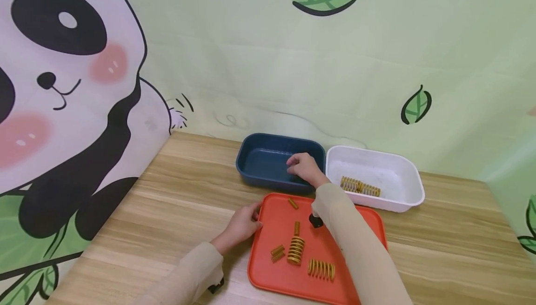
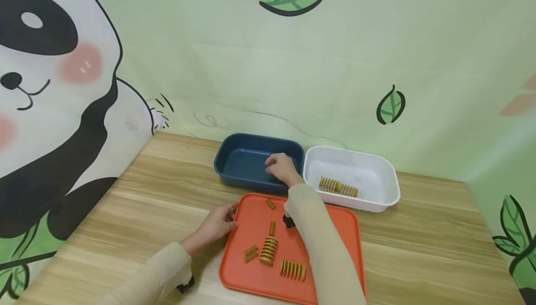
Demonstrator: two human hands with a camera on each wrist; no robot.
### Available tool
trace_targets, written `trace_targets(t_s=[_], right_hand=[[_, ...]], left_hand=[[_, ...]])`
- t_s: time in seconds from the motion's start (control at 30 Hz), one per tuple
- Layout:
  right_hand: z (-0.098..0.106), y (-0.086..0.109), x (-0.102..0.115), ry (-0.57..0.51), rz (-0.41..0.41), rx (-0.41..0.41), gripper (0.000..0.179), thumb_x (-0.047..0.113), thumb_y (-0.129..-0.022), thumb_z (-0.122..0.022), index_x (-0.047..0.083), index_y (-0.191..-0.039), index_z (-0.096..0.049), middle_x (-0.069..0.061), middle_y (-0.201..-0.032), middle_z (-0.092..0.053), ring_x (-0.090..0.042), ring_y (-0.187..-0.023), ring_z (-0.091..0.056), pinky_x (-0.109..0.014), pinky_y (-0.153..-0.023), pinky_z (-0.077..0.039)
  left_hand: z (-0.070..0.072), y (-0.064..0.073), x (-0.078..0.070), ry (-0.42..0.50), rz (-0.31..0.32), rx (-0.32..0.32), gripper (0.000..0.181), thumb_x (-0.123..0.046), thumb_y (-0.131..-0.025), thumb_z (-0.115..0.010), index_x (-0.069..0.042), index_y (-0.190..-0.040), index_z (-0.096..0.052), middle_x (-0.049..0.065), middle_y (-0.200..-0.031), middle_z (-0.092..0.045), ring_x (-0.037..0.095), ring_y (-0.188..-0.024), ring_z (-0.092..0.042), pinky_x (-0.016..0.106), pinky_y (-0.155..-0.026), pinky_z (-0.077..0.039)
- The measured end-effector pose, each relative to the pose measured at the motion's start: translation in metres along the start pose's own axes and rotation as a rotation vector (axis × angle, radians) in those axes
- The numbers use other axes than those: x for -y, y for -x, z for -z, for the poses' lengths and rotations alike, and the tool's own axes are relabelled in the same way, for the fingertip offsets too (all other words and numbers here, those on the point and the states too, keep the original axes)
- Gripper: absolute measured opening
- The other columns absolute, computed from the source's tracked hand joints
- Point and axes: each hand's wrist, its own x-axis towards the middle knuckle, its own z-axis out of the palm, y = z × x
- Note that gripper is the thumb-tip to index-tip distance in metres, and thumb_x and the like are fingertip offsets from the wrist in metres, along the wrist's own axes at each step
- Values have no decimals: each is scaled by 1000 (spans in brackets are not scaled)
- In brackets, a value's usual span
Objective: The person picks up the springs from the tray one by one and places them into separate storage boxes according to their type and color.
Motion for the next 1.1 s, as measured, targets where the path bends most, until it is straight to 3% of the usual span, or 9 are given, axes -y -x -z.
trace_targets(t_s=[0.27, 1.1], right_hand=[[5, 1, 1, -9, 7, 0, 24, 11, -79, -63, 1, -100, -62, -10, -85, -61, -19, -74, -55, -29, -70, -47], [15, 23, 7, 6, 90, -6, 20, 12, -80, -62, 2, -97, -63, -9, -85, -60, -18, -75, -52, -27, -68, -46]], left_hand=[[0, 0, 0, -23, -19, -18, 54, 3, -70, -63, 6, -121, -48, 6, -71, -56, 13, -63, -49, 23, -57, -41], [-2, -1, 1, -13, -10, -33, 53, 4, -69, -63, 5, -120, -49, 4, -68, -55, 12, -60, -47, 23, -56, -41]])
